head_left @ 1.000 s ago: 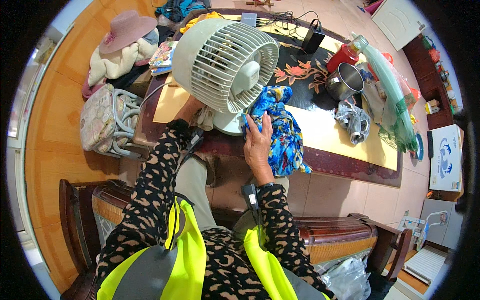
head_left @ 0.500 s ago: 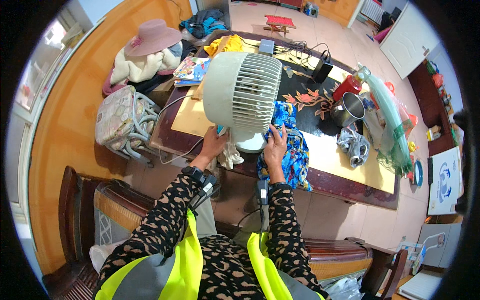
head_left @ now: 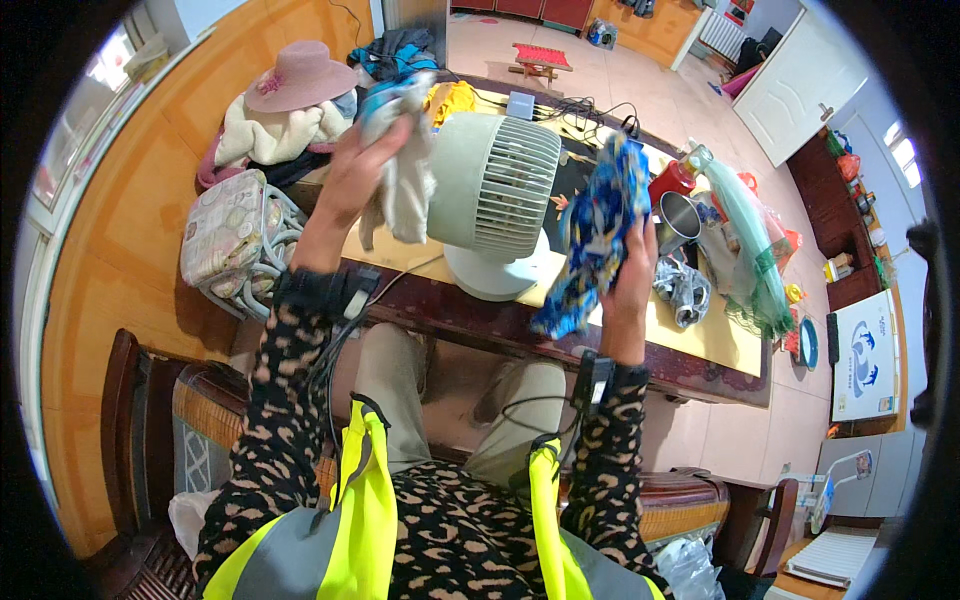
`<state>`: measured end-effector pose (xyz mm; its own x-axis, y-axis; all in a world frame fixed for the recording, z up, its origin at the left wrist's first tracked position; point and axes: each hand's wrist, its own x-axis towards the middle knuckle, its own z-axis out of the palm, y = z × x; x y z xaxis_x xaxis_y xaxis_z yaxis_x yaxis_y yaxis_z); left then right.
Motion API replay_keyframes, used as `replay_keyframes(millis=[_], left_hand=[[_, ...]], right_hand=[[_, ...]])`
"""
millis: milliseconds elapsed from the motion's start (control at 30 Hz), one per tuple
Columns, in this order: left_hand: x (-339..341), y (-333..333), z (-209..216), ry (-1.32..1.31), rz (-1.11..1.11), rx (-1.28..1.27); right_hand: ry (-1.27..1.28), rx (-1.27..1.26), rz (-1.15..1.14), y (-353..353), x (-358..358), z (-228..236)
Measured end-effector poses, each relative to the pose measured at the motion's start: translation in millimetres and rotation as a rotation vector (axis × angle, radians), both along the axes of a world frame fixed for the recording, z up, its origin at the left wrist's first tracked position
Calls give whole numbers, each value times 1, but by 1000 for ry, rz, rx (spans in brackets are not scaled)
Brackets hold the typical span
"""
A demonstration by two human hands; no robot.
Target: The person wipes a window sill and a cluttered table using cloths. They move a plastic container and a yellow plastic bag aside, then wipe the table surface and a small white fan. The person continues wiping the fan and surrounding table area with different cloths.
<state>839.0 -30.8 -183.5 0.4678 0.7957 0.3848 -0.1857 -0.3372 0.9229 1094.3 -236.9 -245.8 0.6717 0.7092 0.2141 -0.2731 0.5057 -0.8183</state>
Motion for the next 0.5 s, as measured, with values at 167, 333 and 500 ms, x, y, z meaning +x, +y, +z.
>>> replay_keyframes(millis=[167,333,500], left_hand=[[69,21,3,565,-8,433],[73,21,-15,345,38,330],[72,17,-14,440,120,411]], right_hand=[[-805,-30,18,72,-8,75],[-1214,-329,-56,109,-22,62],[-1259,-151,-379,85,-39,24]])
